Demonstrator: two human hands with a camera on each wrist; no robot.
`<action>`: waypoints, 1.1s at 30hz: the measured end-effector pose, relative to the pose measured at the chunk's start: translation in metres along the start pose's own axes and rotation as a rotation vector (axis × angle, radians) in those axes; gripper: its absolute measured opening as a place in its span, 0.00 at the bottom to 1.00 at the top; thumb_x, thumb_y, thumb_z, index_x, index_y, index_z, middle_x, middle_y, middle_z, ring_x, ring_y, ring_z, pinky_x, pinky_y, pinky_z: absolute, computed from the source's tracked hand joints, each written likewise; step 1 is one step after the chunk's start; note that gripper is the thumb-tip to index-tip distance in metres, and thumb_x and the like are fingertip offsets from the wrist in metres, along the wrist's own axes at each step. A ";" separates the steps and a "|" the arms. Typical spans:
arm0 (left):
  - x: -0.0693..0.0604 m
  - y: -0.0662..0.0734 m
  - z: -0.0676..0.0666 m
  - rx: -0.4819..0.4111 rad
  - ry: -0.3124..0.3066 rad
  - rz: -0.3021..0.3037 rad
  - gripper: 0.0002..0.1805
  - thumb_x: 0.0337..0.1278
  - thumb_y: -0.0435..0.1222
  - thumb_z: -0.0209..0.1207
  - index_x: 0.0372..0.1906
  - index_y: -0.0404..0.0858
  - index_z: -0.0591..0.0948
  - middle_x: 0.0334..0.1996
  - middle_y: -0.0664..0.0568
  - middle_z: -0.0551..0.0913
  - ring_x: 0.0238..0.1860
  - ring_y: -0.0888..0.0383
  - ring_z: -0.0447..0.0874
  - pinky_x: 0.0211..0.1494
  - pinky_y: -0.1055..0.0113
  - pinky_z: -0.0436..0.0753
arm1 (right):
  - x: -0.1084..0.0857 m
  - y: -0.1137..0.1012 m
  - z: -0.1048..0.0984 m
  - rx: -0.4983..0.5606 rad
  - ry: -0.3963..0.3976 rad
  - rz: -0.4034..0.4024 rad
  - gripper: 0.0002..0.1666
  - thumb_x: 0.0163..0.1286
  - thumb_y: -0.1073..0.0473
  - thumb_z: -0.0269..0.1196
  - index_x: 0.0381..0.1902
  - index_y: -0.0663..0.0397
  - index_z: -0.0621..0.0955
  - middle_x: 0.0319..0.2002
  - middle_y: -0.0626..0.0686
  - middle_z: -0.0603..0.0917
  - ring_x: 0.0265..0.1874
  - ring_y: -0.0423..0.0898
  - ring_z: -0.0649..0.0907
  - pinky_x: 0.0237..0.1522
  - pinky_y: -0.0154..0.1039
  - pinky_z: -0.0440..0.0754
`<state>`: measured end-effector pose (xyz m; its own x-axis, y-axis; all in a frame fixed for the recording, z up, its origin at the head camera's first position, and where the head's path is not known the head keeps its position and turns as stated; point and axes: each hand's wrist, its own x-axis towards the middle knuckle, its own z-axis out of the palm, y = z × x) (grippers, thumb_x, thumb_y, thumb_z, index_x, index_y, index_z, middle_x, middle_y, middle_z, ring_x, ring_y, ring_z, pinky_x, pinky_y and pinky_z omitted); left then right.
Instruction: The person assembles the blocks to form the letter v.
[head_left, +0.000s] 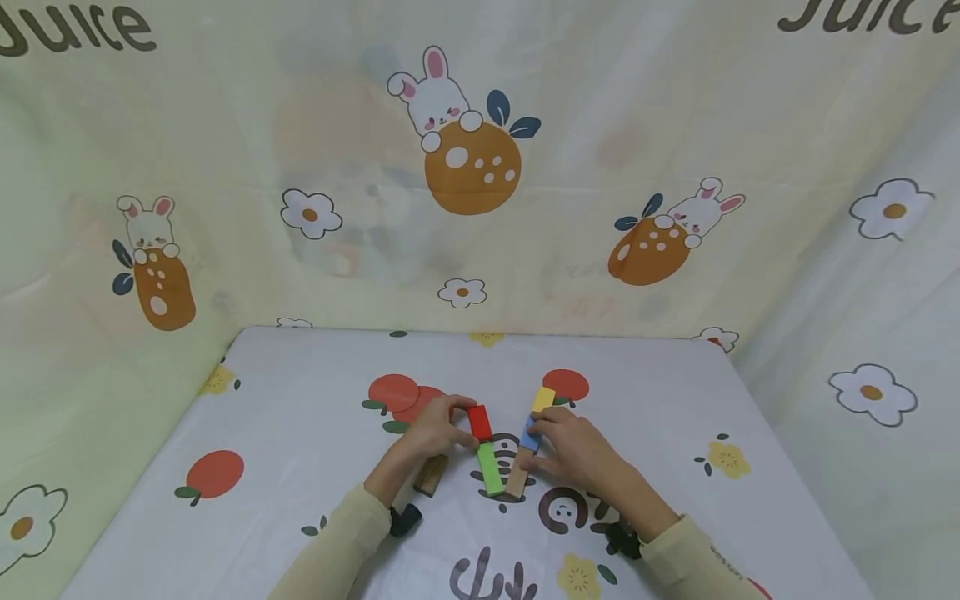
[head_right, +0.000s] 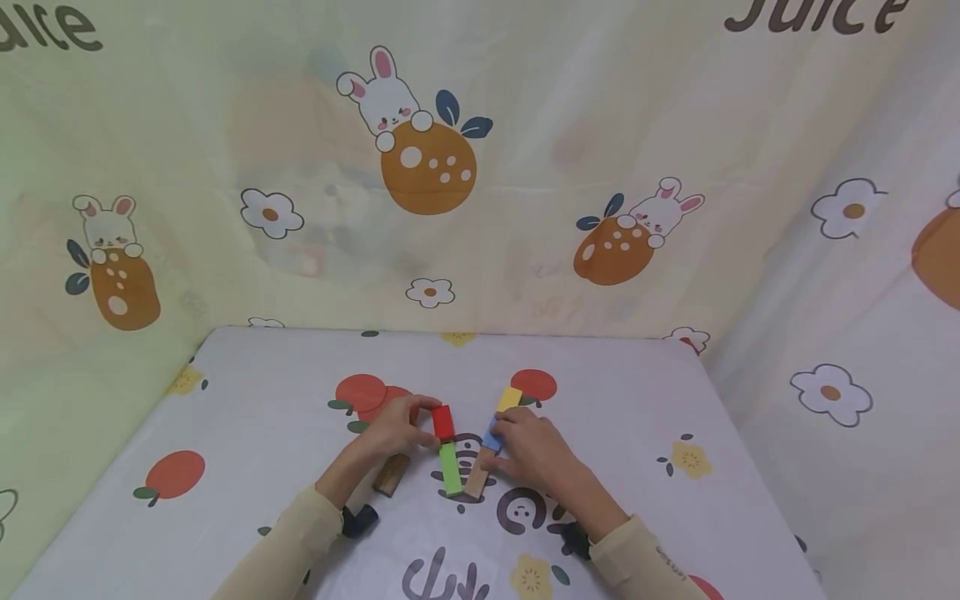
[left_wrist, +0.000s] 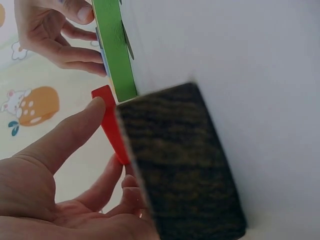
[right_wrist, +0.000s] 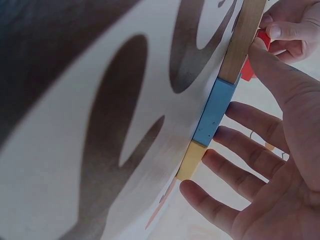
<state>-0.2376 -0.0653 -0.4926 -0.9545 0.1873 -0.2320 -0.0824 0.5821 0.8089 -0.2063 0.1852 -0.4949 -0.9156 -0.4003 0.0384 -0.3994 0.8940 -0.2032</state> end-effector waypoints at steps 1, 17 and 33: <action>0.000 0.000 0.000 0.004 -0.003 0.004 0.33 0.52 0.32 0.77 0.66 0.45 0.83 0.67 0.41 0.80 0.66 0.42 0.75 0.68 0.40 0.81 | 0.000 0.000 0.000 -0.001 0.000 -0.002 0.35 0.58 0.36 0.79 0.57 0.51 0.89 0.62 0.54 0.87 0.63 0.54 0.84 0.64 0.53 0.86; 0.002 -0.002 -0.002 0.014 -0.024 0.018 0.33 0.53 0.32 0.76 0.67 0.44 0.83 0.68 0.41 0.80 0.66 0.42 0.75 0.68 0.41 0.81 | 0.001 -0.001 -0.002 0.009 0.006 -0.007 0.35 0.59 0.36 0.79 0.56 0.52 0.89 0.60 0.54 0.87 0.63 0.55 0.84 0.64 0.53 0.85; 0.002 -0.004 0.000 0.030 -0.020 0.030 0.33 0.53 0.31 0.77 0.67 0.43 0.83 0.65 0.41 0.81 0.63 0.45 0.75 0.66 0.43 0.82 | 0.001 0.001 0.000 0.014 0.004 -0.002 0.35 0.58 0.36 0.79 0.56 0.50 0.89 0.62 0.54 0.87 0.64 0.55 0.84 0.64 0.53 0.85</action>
<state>-0.2395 -0.0672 -0.4962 -0.9504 0.2209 -0.2191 -0.0448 0.5998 0.7989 -0.2080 0.1854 -0.4949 -0.9152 -0.4007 0.0430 -0.4001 0.8905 -0.2165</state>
